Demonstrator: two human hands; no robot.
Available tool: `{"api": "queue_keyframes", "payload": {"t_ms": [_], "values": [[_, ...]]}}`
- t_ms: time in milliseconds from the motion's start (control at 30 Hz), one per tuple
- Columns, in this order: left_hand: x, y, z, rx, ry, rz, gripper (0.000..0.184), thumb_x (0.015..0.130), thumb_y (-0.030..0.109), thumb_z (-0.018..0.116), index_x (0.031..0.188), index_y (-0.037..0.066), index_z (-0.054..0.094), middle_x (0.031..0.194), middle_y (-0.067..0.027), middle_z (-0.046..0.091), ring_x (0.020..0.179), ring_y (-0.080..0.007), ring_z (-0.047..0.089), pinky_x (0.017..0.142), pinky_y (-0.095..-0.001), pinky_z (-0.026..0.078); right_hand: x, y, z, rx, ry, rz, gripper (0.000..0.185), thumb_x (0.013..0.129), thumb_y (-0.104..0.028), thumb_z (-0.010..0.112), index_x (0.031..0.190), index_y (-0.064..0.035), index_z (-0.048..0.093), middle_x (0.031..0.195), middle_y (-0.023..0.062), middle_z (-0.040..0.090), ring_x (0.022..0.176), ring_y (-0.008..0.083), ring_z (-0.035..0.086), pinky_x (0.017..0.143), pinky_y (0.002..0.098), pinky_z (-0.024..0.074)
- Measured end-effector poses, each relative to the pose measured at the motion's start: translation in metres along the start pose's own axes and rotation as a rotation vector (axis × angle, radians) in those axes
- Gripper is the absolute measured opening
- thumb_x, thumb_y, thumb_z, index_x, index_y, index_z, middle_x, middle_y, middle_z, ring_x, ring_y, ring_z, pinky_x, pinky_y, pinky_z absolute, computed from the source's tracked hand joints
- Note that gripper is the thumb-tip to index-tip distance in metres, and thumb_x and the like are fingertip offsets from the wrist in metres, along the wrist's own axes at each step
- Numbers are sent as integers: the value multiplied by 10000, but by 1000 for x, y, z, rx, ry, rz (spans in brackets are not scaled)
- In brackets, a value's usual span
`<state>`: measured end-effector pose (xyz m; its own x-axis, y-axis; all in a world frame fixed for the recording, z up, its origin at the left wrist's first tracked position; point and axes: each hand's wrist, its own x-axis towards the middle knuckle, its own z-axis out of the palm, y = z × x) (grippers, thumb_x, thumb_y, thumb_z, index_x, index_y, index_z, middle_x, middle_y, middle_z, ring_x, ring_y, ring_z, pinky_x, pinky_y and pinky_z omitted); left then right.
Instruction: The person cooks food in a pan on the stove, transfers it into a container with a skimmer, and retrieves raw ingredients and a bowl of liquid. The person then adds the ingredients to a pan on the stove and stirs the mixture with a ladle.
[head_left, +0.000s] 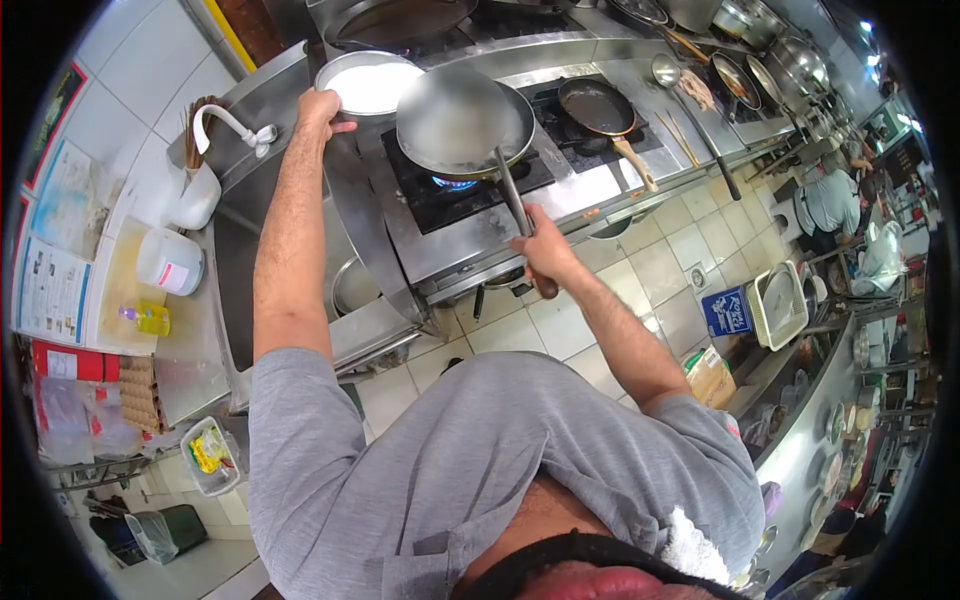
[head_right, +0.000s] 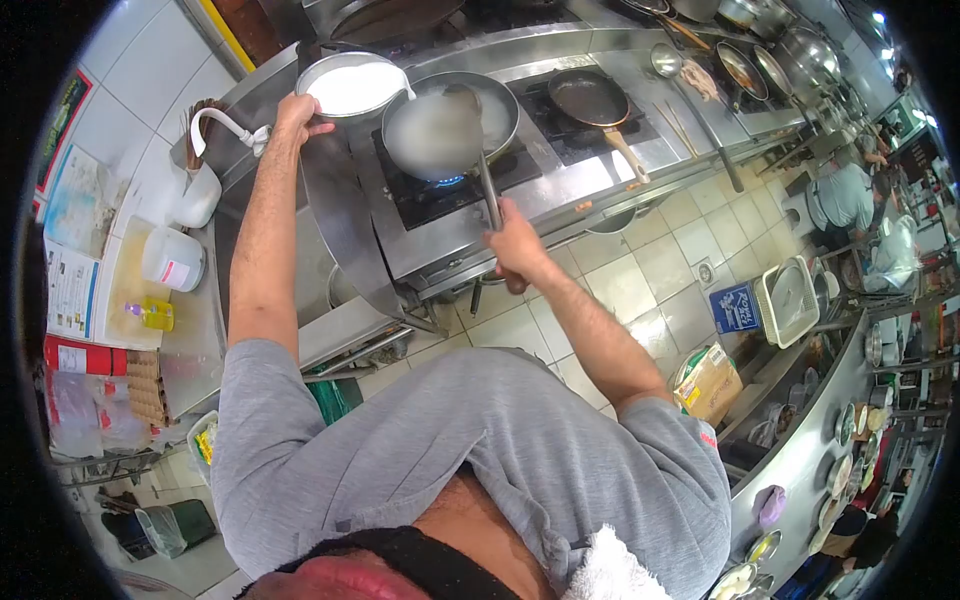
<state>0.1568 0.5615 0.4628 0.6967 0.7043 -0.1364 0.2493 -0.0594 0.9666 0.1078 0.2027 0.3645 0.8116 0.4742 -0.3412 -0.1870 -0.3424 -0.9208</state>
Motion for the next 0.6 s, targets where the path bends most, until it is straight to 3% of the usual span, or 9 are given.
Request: {"api": "queue_keyframes", "payload": {"t_ms": [67,167,267,333,467,567,600], "values": [[8,-4,-2,14,-7,10,426,680,-45,444,1106,-58,442,993,-155,510,765,-274,579,546,-378,578,-5,-6,4,-3,8,24,480,766,-15,561,1194,-39,344,614,45,480,363,131,445,325,266,356],[13,-7,-4,17,14,30,432,679,-42,444,1110,-47,451,981,-149,519,747,-265,586,534,-371,575,-2,-20,-21,618,-159,185,397,769,-17,561,1118,-45,375,607,35,482,345,123,402,314,251,302],[5,0,-5,19,0,41,436,679,-45,444,1116,-51,440,972,-155,517,738,-270,589,536,-370,577,22,1,-35,610,-291,171,542,781,-39,554,1260,-17,303,654,65,523,385,138,458,318,285,350],[7,-1,-6,3,13,50,433,681,-46,444,1114,-56,434,972,-157,513,739,-275,589,542,-374,578,15,8,-13,1,-37,31,508,788,-52,546,1241,-3,321,679,84,536,392,148,478,320,291,366],[5,-3,-6,-73,18,58,424,685,-53,449,1107,-68,413,967,-158,503,743,-286,587,553,-378,583,-9,-5,13,-56,48,-34,536,767,-63,568,1243,-12,328,683,100,537,395,160,485,342,317,391],[5,-6,-4,-158,-25,41,421,686,-58,453,1102,-74,398,982,-164,492,797,-300,578,574,-383,586,4,-10,-10,609,-120,164,461,769,-67,579,1166,23,364,626,60,512,376,129,452,326,282,359],[4,-6,-3,-156,-28,39,421,686,-58,453,1102,-74,398,982,-164,492,797,-300,578,574,-383,586,14,-11,-26,690,-232,188,456,774,-72,576,1168,20,365,617,53,506,376,121,447,319,272,348]]}}
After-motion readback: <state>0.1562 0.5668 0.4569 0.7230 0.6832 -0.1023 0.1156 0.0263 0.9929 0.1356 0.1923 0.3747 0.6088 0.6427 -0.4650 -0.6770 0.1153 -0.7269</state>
